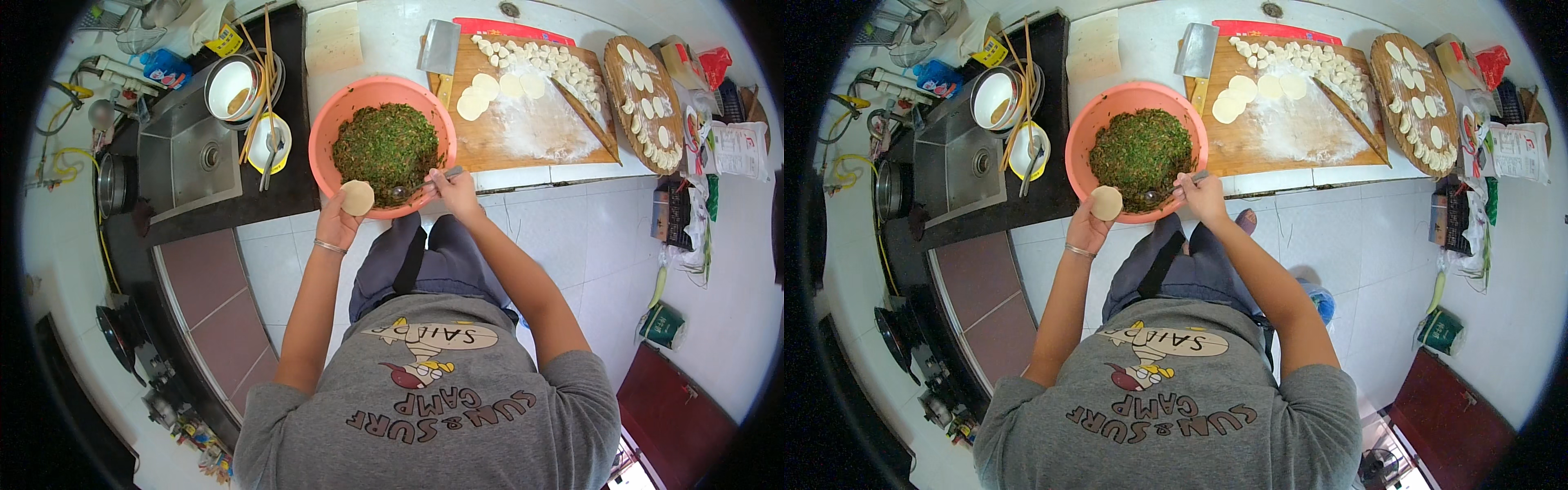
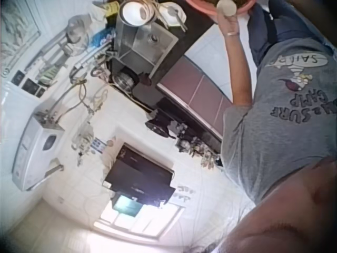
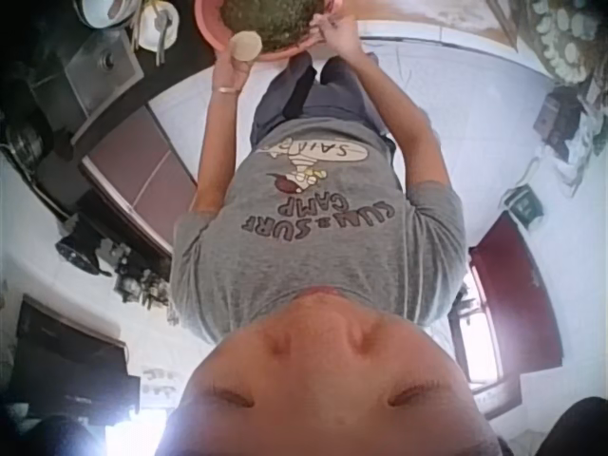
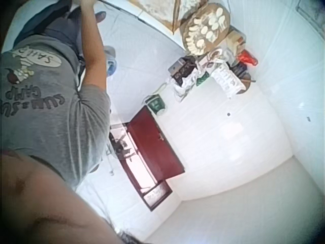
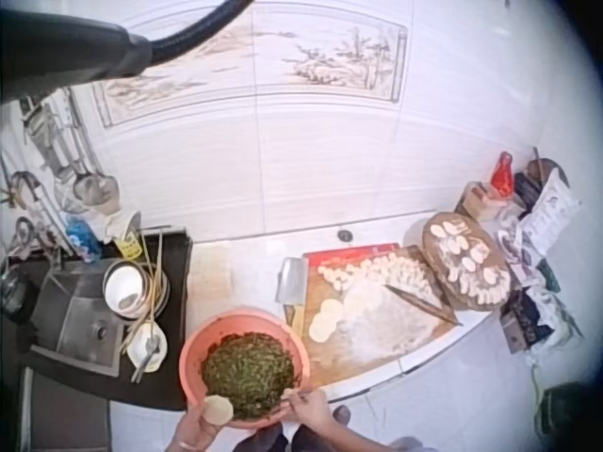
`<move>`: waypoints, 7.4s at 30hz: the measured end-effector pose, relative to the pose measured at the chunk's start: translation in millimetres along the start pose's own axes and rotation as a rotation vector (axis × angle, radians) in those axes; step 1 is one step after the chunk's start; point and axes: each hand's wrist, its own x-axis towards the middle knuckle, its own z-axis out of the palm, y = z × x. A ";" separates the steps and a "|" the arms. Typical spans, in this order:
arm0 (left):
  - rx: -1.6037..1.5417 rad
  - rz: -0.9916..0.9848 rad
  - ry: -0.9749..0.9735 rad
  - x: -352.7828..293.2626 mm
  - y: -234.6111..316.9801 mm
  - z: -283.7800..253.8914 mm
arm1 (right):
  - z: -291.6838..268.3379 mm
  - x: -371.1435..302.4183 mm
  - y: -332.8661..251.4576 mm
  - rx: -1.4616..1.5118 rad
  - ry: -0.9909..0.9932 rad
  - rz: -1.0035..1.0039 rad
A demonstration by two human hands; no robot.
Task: The person fills round dough wrappers with a green vegetable mixture using a spoon, then folds and pleats the edges to seal them into dumplings. The finished dumplings are placed on a wooden board.
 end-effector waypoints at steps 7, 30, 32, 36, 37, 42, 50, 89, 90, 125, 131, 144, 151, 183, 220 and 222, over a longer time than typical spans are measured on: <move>-0.011 0.027 0.014 0.6 7.7 -1.8 | -1.7 -0.2 -6.8 0.331 0.016 0.187; -0.280 -0.416 -0.458 1.3 -0.1 96.7 | -67.2 -32.2 -23.8 0.748 -0.236 -0.132; -0.279 -0.420 -0.430 0.9 -1.0 92.2 | -72.9 -30.9 -25.6 0.735 -0.228 -0.124; -0.303 -0.410 -0.338 9.0 -6.5 70.6 | -74.7 -25.3 -29.5 0.717 -0.251 -0.090; -0.282 -0.370 -0.317 11.2 -8.6 61.4 | -75.0 -24.3 -29.9 0.739 -0.228 -0.085; -0.159 -0.197 -0.163 5.5 -2.5 34.1 | -64.5 -14.6 -34.1 0.462 -0.117 -0.185; -0.177 -0.108 -0.054 -0.2 13.6 0.4 | -19.7 -25.1 -17.8 -0.297 -0.163 -0.611; -0.099 -0.085 -0.092 9.1 8.8 30.9 | -49.3 6.1 -48.4 0.502 0.084 0.162; -0.085 -0.083 -0.083 7.3 9.4 40.4 | -50.4 3.5 -52.8 0.508 0.074 0.148; -0.135 -0.230 -0.308 0.5 8.8 101.1 | -79.4 -23.5 -67.4 0.817 -0.172 -0.128; -0.136 -0.258 -0.337 -6.2 10.9 107.9 | -78.6 -38.1 -91.6 0.517 -0.153 -0.304; -0.061 -0.249 -0.306 -3.1 4.7 115.7 | -64.1 -63.0 -132.7 -0.230 -0.348 -0.705; -0.027 -0.309 -0.312 4.6 -1.6 108.1 | -59.6 -70.7 -147.9 -0.361 -0.440 -0.792; -0.256 -0.284 -0.295 19.1 -3.4 104.9 | -51.8 -57.4 -115.7 0.009 -0.135 -0.408; -0.143 -0.227 -0.276 15.4 11.3 90.7 | -57.2 -24.1 -83.9 0.611 -0.021 -0.286; -0.118 -0.209 -0.277 12.0 13.4 94.1 | -62.0 -23.9 -90.6 0.566 -0.055 -0.361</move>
